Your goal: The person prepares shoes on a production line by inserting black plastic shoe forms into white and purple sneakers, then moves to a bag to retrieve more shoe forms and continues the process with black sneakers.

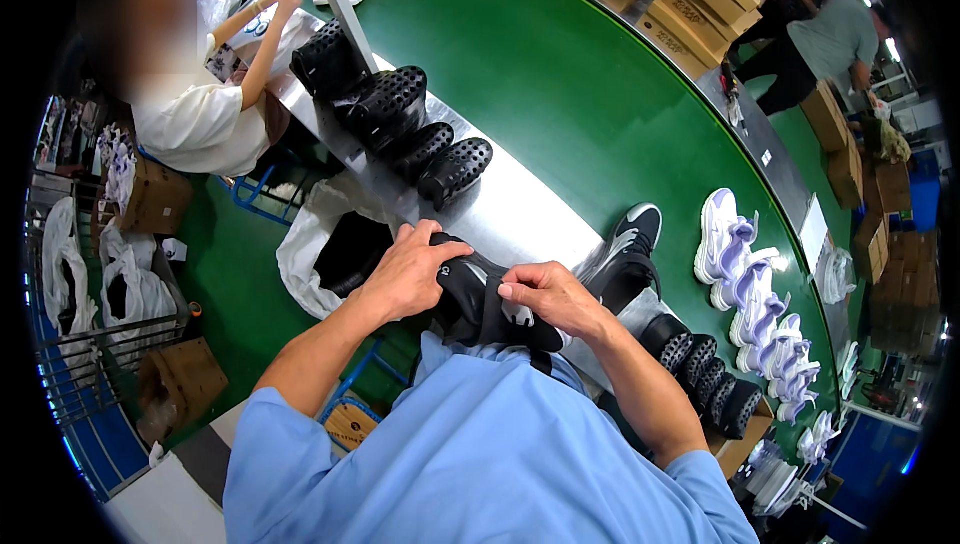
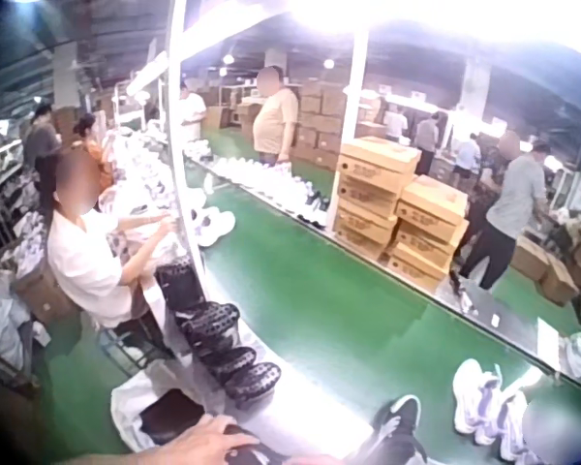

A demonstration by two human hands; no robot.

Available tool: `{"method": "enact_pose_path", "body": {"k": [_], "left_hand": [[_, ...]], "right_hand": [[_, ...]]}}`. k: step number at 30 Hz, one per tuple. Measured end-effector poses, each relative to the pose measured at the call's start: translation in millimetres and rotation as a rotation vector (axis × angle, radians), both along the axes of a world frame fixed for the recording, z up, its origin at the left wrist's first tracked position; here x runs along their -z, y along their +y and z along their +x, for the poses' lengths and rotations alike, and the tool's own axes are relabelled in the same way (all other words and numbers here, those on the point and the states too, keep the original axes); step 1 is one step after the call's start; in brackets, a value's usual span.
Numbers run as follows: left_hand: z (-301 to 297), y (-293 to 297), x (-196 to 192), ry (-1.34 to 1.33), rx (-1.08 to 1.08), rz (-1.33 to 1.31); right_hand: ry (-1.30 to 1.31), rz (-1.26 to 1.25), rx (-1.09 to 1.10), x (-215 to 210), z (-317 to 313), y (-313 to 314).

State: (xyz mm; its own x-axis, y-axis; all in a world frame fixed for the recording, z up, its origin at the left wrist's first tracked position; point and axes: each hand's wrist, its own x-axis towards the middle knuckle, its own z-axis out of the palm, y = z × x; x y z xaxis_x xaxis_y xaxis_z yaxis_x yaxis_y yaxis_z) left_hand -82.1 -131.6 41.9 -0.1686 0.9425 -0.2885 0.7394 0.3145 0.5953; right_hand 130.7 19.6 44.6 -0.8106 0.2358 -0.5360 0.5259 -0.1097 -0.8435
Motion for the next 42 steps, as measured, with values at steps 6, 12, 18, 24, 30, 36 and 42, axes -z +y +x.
{"method": "enact_pose_path", "body": {"k": [6, 12, 18, 24, 30, 36, 42], "left_hand": [[-4, 0, 3, -0.015, 0.071, -0.001], [-3, 3, -6, -0.014, 0.105, -0.002], [-3, 4, -3, -0.064, 0.053, -0.172], [9, -4, 66, -0.286, -0.324, -0.314], [59, 38, 74, -0.635, -0.702, -0.298], [62, 59, 95, -0.673, -0.725, -0.47], [63, 65, 97, -0.58, -0.654, -0.336]], "right_hand": [[0.011, 0.043, -0.009, 2, -7, -7], [-0.068, 0.168, -0.078, 3, -15, -8], [-0.232, 0.48, -0.241, -14, -38, -6], [-0.012, 0.684, 0.31, 9, -3, -13], [-0.12, 0.965, 0.265, 28, -6, -29], [0.047, 1.246, 0.294, 75, -14, -7], [0.124, 1.231, 0.417, 82, -6, -10]]}}
